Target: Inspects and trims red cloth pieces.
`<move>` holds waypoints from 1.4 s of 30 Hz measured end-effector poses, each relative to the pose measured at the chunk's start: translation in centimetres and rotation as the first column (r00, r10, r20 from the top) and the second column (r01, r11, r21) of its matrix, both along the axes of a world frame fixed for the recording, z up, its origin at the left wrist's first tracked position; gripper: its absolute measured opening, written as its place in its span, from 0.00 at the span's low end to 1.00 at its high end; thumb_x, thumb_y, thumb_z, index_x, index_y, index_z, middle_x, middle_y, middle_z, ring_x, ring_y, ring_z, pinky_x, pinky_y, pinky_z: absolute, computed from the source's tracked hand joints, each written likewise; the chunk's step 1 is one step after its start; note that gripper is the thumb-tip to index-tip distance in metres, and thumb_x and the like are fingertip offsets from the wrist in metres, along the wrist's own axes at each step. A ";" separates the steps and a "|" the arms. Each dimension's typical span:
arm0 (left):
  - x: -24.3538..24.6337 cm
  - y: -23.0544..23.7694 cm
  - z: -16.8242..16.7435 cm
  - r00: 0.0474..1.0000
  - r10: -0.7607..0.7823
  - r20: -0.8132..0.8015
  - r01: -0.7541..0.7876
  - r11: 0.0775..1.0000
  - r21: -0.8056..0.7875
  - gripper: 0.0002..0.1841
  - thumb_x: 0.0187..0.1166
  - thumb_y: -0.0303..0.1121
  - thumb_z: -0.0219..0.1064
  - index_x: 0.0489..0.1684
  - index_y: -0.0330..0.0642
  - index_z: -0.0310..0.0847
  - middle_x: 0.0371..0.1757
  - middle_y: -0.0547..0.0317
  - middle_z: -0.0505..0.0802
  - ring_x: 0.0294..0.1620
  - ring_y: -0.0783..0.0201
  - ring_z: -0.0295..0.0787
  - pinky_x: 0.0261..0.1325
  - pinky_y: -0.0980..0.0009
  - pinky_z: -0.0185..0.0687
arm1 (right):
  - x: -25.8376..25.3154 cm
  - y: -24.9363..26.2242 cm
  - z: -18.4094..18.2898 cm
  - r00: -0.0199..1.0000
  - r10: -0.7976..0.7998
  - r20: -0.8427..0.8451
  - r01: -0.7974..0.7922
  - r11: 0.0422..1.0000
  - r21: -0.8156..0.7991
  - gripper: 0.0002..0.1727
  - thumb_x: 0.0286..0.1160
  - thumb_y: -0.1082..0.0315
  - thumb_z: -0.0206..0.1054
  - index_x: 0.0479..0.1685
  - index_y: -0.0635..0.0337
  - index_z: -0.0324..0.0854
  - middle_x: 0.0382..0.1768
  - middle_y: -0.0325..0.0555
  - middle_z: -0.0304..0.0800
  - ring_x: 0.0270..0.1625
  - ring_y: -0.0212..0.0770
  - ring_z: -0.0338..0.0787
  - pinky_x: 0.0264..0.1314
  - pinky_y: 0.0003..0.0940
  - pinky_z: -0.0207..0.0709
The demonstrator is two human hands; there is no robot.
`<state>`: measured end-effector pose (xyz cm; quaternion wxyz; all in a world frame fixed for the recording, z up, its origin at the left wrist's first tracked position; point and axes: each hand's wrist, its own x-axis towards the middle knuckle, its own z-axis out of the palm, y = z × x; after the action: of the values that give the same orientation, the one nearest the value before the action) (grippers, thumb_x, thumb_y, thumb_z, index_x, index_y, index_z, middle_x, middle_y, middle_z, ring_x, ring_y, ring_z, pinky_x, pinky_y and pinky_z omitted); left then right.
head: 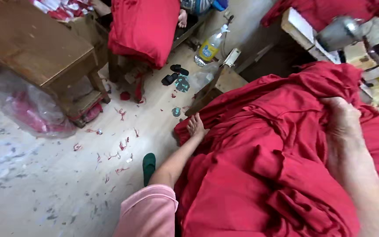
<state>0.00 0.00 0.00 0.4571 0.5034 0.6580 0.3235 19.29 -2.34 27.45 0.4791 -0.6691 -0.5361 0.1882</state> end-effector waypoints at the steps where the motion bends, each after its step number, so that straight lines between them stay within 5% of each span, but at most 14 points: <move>1: 0.5 1.2 -0.1 0.998 -0.009 -0.061 0.013 0.998 0.064 0.58 0.65 0.38 0.83 0.96 0.44 0.41 0.91 0.31 0.56 0.91 0.31 0.49 0.82 0.31 0.52 | -0.2 0.0 0.0 1.000 -0.016 0.008 0.016 1.000 -0.005 0.11 0.74 0.62 0.66 0.51 0.52 0.78 0.38 0.27 0.82 0.39 0.18 0.83 0.46 0.20 0.79; 5: 3.1 5.7 0.5 0.974 -0.098 -0.203 0.139 0.970 0.201 0.69 0.61 0.41 0.84 0.97 0.45 0.22 0.97 0.46 0.34 0.96 0.35 0.24 0.86 0.27 0.27 | -0.8 0.1 -0.2 0.997 -0.071 0.018 0.071 0.997 -0.006 0.10 0.75 0.62 0.66 0.49 0.55 0.79 0.34 0.28 0.81 0.34 0.18 0.82 0.41 0.20 0.77; 8: 3.5 7.3 2.8 0.953 -0.273 -0.135 0.288 0.951 0.109 0.65 0.71 0.33 0.76 0.95 0.47 0.11 0.96 0.40 0.37 0.96 0.35 0.26 0.85 0.23 0.18 | -0.7 0.2 -0.4 0.999 -0.053 0.003 0.053 0.998 0.019 0.08 0.76 0.64 0.66 0.48 0.55 0.80 0.33 0.27 0.82 0.34 0.17 0.83 0.41 0.19 0.78; 10: 3.6 7.7 3.1 0.930 -0.358 -0.080 0.361 0.931 0.041 0.55 0.75 0.30 0.70 0.96 0.38 0.24 0.86 0.28 0.67 0.88 0.32 0.61 0.88 0.27 0.36 | -0.1 0.4 -0.6 0.999 -0.031 0.010 0.030 0.999 0.030 0.07 0.76 0.64 0.66 0.47 0.55 0.80 0.32 0.28 0.83 0.33 0.18 0.83 0.41 0.19 0.79; 11: 3.3 7.7 2.6 0.916 -0.392 -0.088 0.394 0.919 0.014 0.44 0.78 0.32 0.68 0.93 0.32 0.43 0.77 0.27 0.78 0.81 0.33 0.73 0.83 0.30 0.55 | 0.1 0.5 -0.7 0.999 -0.032 0.010 0.031 0.999 0.025 0.07 0.76 0.64 0.66 0.46 0.56 0.80 0.31 0.28 0.83 0.32 0.19 0.83 0.39 0.20 0.78; 12: 3.1 7.4 1.9 0.907 -0.405 -0.113 0.408 0.913 -0.001 0.31 0.79 0.34 0.67 0.81 0.29 0.66 0.71 0.29 0.84 0.76 0.34 0.78 0.79 0.32 0.63 | 0.0 0.6 -0.8 0.999 -0.038 0.013 0.038 0.999 0.029 0.06 0.75 0.64 0.66 0.43 0.55 0.80 0.27 0.27 0.82 0.28 0.18 0.82 0.33 0.19 0.78; 14: 2.0 6.0 1.0 0.893 -0.397 -0.213 0.399 0.916 -0.034 0.21 0.83 0.38 0.65 0.69 0.35 0.82 0.70 0.35 0.87 0.77 0.38 0.77 0.80 0.35 0.60 | -0.2 0.5 -0.8 0.999 -0.037 0.008 0.037 0.999 0.014 0.07 0.74 0.65 0.67 0.45 0.56 0.80 0.27 0.28 0.80 0.27 0.19 0.81 0.33 0.20 0.77; 16: 0.9 5.3 -0.7 0.930 -0.329 -0.163 0.329 0.944 -0.030 0.24 0.82 0.40 0.65 0.75 0.40 0.80 0.76 0.37 0.82 0.82 0.38 0.70 0.83 0.36 0.55 | -0.2 0.6 -0.7 0.999 -0.037 0.009 0.037 0.999 0.016 0.07 0.73 0.65 0.67 0.44 0.55 0.80 0.27 0.28 0.81 0.27 0.20 0.81 0.33 0.20 0.76; 22: -3.1 3.3 -3.7 0.952 -0.064 0.299 0.020 0.989 0.148 0.28 0.84 0.43 0.66 0.77 0.32 0.70 0.67 0.28 0.85 0.72 0.34 0.81 0.74 0.37 0.73 | 0.2 0.5 -0.9 0.998 0.016 0.056 -0.018 0.999 0.031 0.10 0.74 0.62 0.67 0.49 0.55 0.81 0.35 0.28 0.84 0.36 0.17 0.84 0.44 0.19 0.79; 25: -5.7 1.2 -3.2 0.945 -0.311 0.100 0.297 0.946 0.131 0.29 0.81 0.41 0.70 0.78 0.34 0.73 0.70 0.31 0.86 0.74 0.36 0.81 0.78 0.37 0.70 | 0.1 0.4 -0.9 0.998 0.009 0.067 -0.010 1.000 0.009 0.12 0.73 0.61 0.67 0.51 0.54 0.81 0.35 0.27 0.83 0.35 0.16 0.82 0.42 0.18 0.77; 29: -9.4 -2.9 -2.4 0.747 -0.641 -0.177 0.593 0.762 -0.261 0.20 0.87 0.28 0.57 0.73 0.24 0.75 0.76 0.26 0.79 0.83 0.32 0.68 0.86 0.32 0.47 | -0.5 0.0 -0.6 0.997 -0.028 0.067 0.030 0.999 -0.029 0.15 0.74 0.60 0.67 0.54 0.56 0.80 0.36 0.30 0.81 0.35 0.17 0.80 0.41 0.19 0.76; 33: -13.6 -6.5 -5.1 0.892 -0.438 -0.116 0.366 0.848 -0.384 0.29 0.84 0.48 0.63 0.69 0.27 0.80 0.75 0.30 0.81 0.83 0.36 0.70 0.85 0.32 0.49 | -0.7 0.0 -0.5 0.996 -0.039 0.077 0.042 0.998 -0.044 0.15 0.72 0.59 0.68 0.52 0.56 0.79 0.36 0.30 0.79 0.33 0.17 0.77 0.39 0.20 0.73; 38: -18.3 -7.6 -5.2 0.973 -0.033 0.229 0.093 0.961 -0.259 0.25 0.85 0.42 0.62 0.64 0.24 0.80 0.64 0.29 0.87 0.68 0.40 0.84 0.73 0.40 0.75 | -0.4 -0.1 -0.7 0.998 -0.012 0.069 0.015 0.999 -0.043 0.23 0.68 0.55 0.70 0.59 0.55 0.78 0.41 0.29 0.80 0.37 0.16 0.77 0.44 0.19 0.74; 42: -22.2 -8.6 1.3 0.884 0.041 0.466 0.041 0.986 -0.164 0.19 0.86 0.36 0.59 0.66 0.30 0.77 0.51 0.42 0.90 0.49 0.56 0.89 0.57 0.53 0.85 | 1.7 1.7 -2.1 0.997 0.047 0.062 -0.045 0.998 -0.033 0.26 0.70 0.52 0.69 0.65 0.55 0.78 0.48 0.32 0.84 0.45 0.18 0.81 0.52 0.23 0.77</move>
<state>-22.23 -8.63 1.30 0.6435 0.3698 0.5533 0.3782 20.95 -0.62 25.38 0.4470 -0.6695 -0.5631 0.1866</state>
